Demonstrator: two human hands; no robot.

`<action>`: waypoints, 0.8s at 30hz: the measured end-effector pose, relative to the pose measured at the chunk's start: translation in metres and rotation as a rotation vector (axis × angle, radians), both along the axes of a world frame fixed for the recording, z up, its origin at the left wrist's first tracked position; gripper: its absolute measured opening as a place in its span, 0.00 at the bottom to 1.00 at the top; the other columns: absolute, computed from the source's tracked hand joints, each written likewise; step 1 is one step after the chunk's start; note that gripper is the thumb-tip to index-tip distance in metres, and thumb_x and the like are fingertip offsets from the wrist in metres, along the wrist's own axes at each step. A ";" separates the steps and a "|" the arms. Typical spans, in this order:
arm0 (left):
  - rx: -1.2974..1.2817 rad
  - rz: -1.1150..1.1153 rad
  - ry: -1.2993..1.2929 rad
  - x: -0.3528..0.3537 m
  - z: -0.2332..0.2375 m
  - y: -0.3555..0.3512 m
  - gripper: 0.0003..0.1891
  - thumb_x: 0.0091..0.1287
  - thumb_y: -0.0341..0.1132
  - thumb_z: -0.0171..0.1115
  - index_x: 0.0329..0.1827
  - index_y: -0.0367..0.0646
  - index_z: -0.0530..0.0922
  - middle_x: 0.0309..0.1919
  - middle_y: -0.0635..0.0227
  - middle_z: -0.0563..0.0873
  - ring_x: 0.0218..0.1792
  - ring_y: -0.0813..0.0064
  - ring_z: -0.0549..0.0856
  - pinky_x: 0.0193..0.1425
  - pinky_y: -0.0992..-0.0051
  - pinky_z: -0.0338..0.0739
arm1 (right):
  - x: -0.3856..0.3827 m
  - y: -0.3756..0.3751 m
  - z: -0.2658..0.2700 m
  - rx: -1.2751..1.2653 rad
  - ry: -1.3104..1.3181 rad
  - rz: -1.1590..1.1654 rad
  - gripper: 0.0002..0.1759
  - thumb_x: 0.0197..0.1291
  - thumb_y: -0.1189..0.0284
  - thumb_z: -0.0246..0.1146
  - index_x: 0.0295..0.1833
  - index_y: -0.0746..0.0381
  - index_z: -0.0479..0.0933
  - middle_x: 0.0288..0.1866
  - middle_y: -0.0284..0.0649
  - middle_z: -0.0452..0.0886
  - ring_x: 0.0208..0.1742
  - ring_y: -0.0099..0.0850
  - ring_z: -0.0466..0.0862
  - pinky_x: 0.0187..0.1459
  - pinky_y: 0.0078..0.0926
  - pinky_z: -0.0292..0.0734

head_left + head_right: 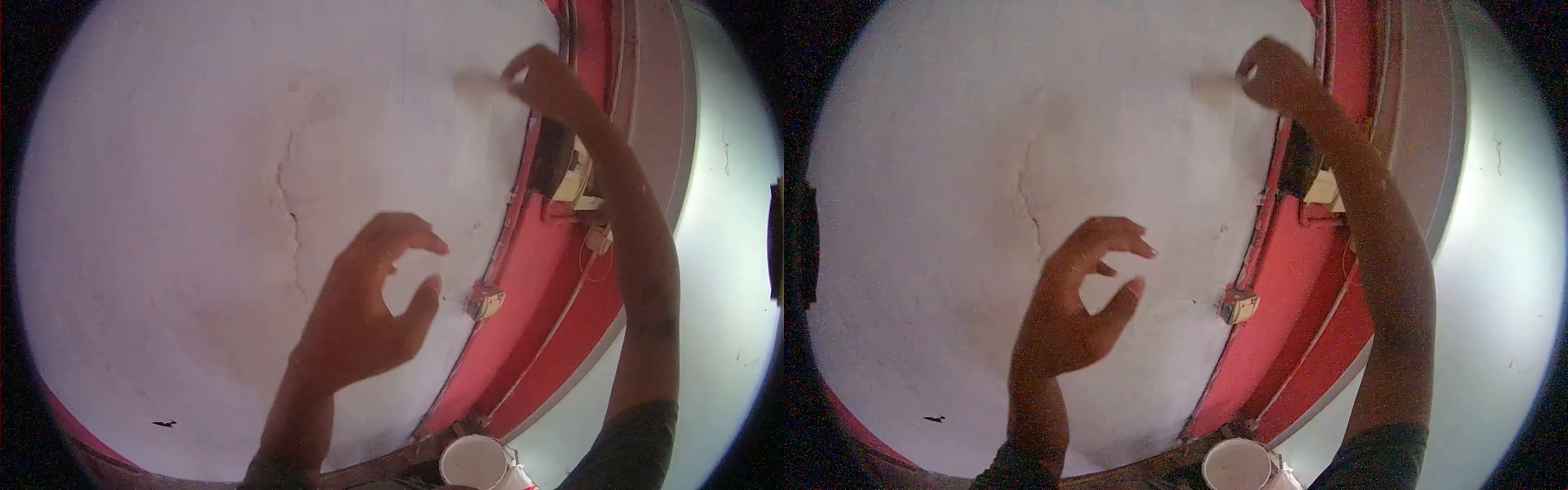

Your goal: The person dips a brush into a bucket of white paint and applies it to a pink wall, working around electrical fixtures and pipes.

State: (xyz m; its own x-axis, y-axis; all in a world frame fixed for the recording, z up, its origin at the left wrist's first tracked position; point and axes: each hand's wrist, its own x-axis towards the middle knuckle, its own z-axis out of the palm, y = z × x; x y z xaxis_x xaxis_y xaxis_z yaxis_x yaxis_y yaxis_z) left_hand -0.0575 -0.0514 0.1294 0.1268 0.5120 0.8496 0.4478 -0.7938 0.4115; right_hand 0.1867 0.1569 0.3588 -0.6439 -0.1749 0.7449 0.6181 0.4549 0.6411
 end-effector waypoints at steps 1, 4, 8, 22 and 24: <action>-0.004 -0.025 -0.018 0.003 -0.008 0.001 0.14 0.62 0.27 0.64 0.51 0.46 0.81 0.58 0.61 0.81 0.59 0.66 0.82 0.52 0.65 0.79 | -0.006 -0.006 0.011 0.154 0.071 0.034 0.11 0.53 0.68 0.71 0.40 0.62 0.87 0.32 0.47 0.85 0.32 0.39 0.87 0.38 0.38 0.82; -0.050 -0.053 -0.050 0.006 -0.029 0.004 0.14 0.61 0.27 0.65 0.51 0.46 0.81 0.58 0.60 0.81 0.59 0.65 0.82 0.52 0.65 0.80 | -0.016 -0.027 0.036 -0.304 0.298 -0.136 0.11 0.55 0.69 0.70 0.42 0.62 0.86 0.37 0.47 0.84 0.30 0.35 0.86 0.35 0.36 0.82; -0.132 -0.113 -0.122 0.001 -0.043 0.007 0.15 0.60 0.26 0.65 0.50 0.45 0.81 0.60 0.59 0.81 0.59 0.63 0.82 0.52 0.65 0.80 | -0.028 -0.023 -0.011 -0.148 0.250 -0.055 0.10 0.57 0.73 0.66 0.43 0.65 0.82 0.36 0.48 0.83 0.29 0.38 0.86 0.35 0.38 0.81; -0.116 -0.204 -0.104 -0.011 -0.038 0.023 0.15 0.60 0.27 0.64 0.51 0.44 0.81 0.60 0.60 0.80 0.59 0.64 0.81 0.53 0.65 0.80 | -0.015 -0.053 -0.237 -0.980 -0.166 -0.290 0.10 0.52 0.76 0.66 0.42 0.67 0.79 0.34 0.55 0.83 0.40 0.53 0.85 0.46 0.51 0.81; -0.139 -0.225 -0.095 -0.011 -0.042 0.023 0.14 0.61 0.28 0.64 0.51 0.44 0.81 0.61 0.60 0.80 0.60 0.65 0.81 0.54 0.64 0.79 | 0.010 -0.031 -0.241 -0.960 -0.341 -0.224 0.14 0.51 0.73 0.68 0.44 0.64 0.83 0.33 0.53 0.84 0.40 0.49 0.87 0.46 0.45 0.81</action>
State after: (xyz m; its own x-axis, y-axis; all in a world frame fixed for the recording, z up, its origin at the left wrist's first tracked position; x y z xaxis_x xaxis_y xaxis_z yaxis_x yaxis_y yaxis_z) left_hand -0.0688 -0.0281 0.0877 0.1734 0.5928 0.7864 0.2208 -0.8016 0.5556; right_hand 0.1972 0.1258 0.1179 -0.7909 0.5441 0.2799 0.6052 0.7631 0.2268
